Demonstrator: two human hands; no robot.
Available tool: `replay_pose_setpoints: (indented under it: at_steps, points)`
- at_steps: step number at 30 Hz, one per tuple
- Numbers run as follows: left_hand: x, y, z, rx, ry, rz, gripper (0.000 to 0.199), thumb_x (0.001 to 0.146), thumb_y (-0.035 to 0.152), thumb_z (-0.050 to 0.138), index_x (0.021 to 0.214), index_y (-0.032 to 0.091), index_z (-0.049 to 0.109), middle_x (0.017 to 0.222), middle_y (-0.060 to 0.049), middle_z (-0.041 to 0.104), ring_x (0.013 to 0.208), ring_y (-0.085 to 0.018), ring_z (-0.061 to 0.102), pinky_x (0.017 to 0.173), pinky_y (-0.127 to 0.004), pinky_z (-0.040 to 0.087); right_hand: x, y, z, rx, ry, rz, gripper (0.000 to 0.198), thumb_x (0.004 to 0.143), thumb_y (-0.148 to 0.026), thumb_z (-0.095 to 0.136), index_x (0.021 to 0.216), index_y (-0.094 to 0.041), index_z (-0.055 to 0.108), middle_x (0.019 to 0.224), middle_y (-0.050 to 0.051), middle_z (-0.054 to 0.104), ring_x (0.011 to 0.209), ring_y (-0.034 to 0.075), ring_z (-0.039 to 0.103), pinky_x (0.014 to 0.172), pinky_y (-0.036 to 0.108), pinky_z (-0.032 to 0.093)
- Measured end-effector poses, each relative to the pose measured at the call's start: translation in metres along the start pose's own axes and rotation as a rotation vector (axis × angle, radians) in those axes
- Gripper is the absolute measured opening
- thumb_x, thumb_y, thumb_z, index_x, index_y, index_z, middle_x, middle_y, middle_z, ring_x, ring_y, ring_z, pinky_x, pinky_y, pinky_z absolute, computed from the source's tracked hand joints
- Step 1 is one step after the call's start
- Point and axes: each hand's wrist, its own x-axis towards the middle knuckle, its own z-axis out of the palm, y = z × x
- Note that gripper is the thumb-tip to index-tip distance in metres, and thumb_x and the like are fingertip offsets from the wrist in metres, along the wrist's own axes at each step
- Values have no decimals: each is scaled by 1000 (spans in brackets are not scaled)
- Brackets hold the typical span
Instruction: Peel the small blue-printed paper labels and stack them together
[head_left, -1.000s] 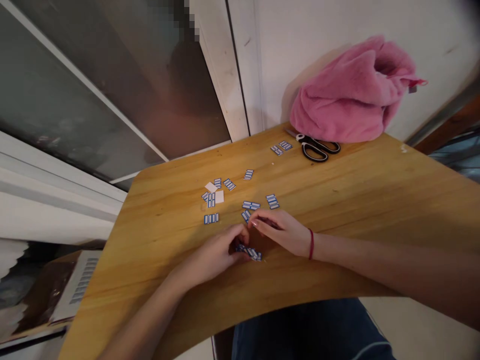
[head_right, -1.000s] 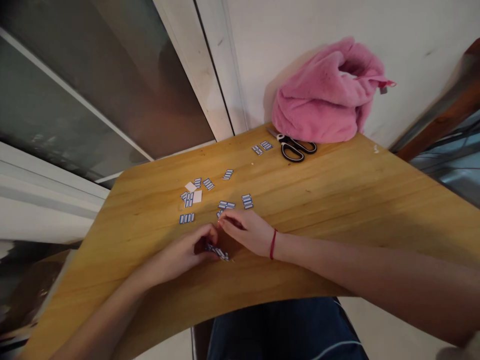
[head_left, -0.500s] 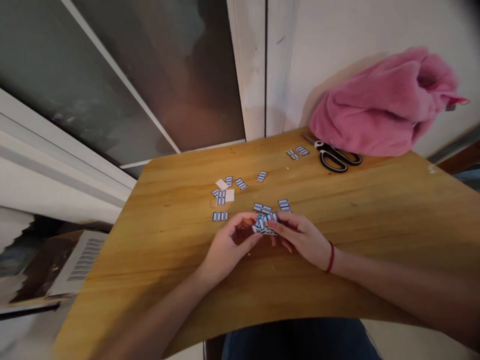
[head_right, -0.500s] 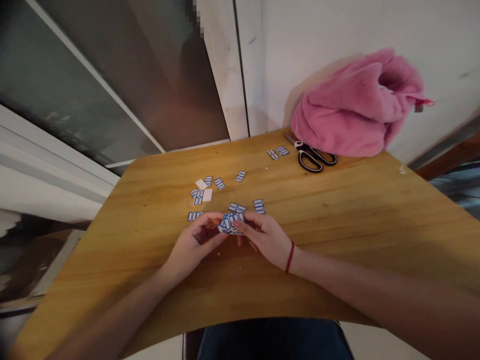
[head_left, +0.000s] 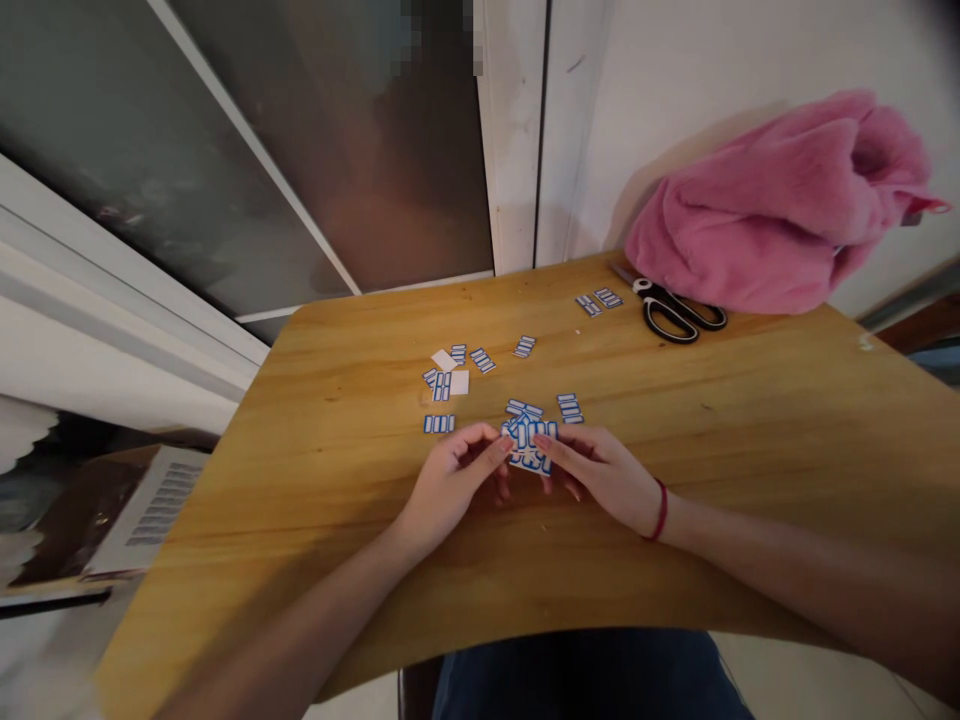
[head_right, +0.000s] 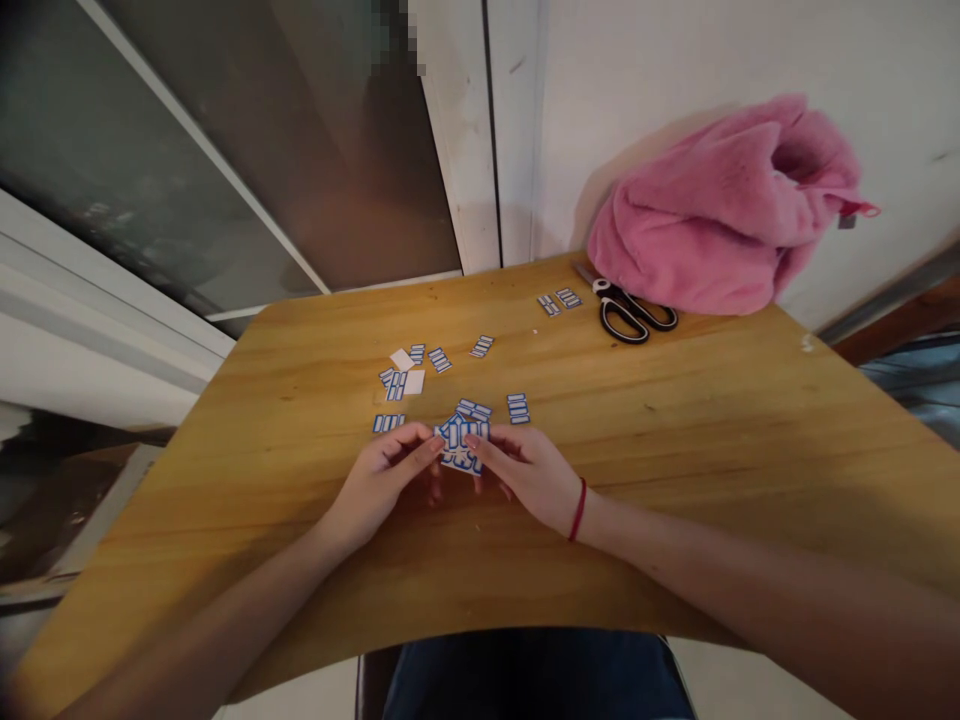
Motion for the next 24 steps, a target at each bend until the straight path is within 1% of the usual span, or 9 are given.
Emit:
replay_pose_setpoints:
  at_steps: [4, 6, 8, 10, 13, 15, 17, 20, 24]
  points:
    - [1, 0, 2, -22, -68, 16, 27, 81, 41, 61, 89, 16, 56, 73, 1, 60, 55, -9, 57, 51, -21, 48, 0, 0, 1, -33, 0, -1, 43, 85, -55, 46, 72, -15, 54, 55, -1, 55, 40, 5, 39, 38, 18, 28]
    - [1, 0, 2, -19, -55, 22, 29, 79, 40, 63, 95, 16, 58, 75, 0, 61, 55, -9, 57, 50, -20, 47, 0, 0, 1, -51, -19, -6, 44, 86, -55, 44, 72, -15, 54, 55, -1, 55, 41, 5, 39, 38, 19, 28]
    - [1, 0, 1, -19, -23, 7, 29, 78, 40, 63, 94, 16, 60, 70, 0, 61, 55, -9, 56, 49, -20, 47, -1, 0, 0, -72, -40, -19, 43, 86, -54, 45, 73, -15, 54, 56, -1, 55, 42, 6, 40, 39, 19, 29]
    - [1, -1, 0, -1, 7, -18, 27, 78, 41, 64, 85, 15, 61, 62, 1, 60, 51, -9, 55, 47, -20, 46, -2, 0, 0, -95, -44, -35, 42, 86, -54, 47, 72, -15, 54, 57, -1, 54, 44, 6, 41, 40, 19, 29]
    - [2, -1, -2, 48, 40, -40, 28, 75, 42, 66, 72, 15, 60, 53, 2, 60, 43, -9, 53, 44, -20, 44, -3, 0, 1, -125, -43, -49, 43, 86, -55, 47, 71, -15, 54, 57, -1, 54, 46, 7, 42, 42, 20, 30]
    - [2, -1, -2, 62, 47, -49, 31, 74, 43, 67, 68, 15, 58, 51, 2, 59, 41, -9, 53, 44, -20, 43, -4, 0, 1, -142, -48, -60, 44, 86, -55, 46, 71, -15, 54, 56, -1, 54, 46, 7, 42, 42, 20, 30]
    - [1, -1, -2, 63, 23, -60, 33, 75, 45, 65, 65, 15, 57, 51, 1, 59, 43, -10, 55, 44, -21, 44, -4, 0, 1, -139, -50, -70, 44, 86, -56, 45, 72, -15, 55, 56, -1, 53, 46, 7, 42, 43, 20, 30]
    - [1, -1, -1, 76, -11, -53, 34, 78, 45, 62, 64, 14, 58, 53, 1, 59, 45, -10, 54, 45, -20, 44, -3, 2, 2, -114, -47, -70, 43, 87, -55, 45, 75, -15, 56, 57, -1, 53, 47, 7, 42, 43, 20, 30]
    - [0, 0, 0, 46, -10, -13, 23, 78, 39, 63, 78, 16, 61, 64, 1, 61, 53, -9, 55, 48, -19, 45, -3, 5, 1, -137, -52, -67, 42, 89, -53, 43, 77, -15, 56, 57, -1, 54, 48, 7, 44, 43, 20, 30]
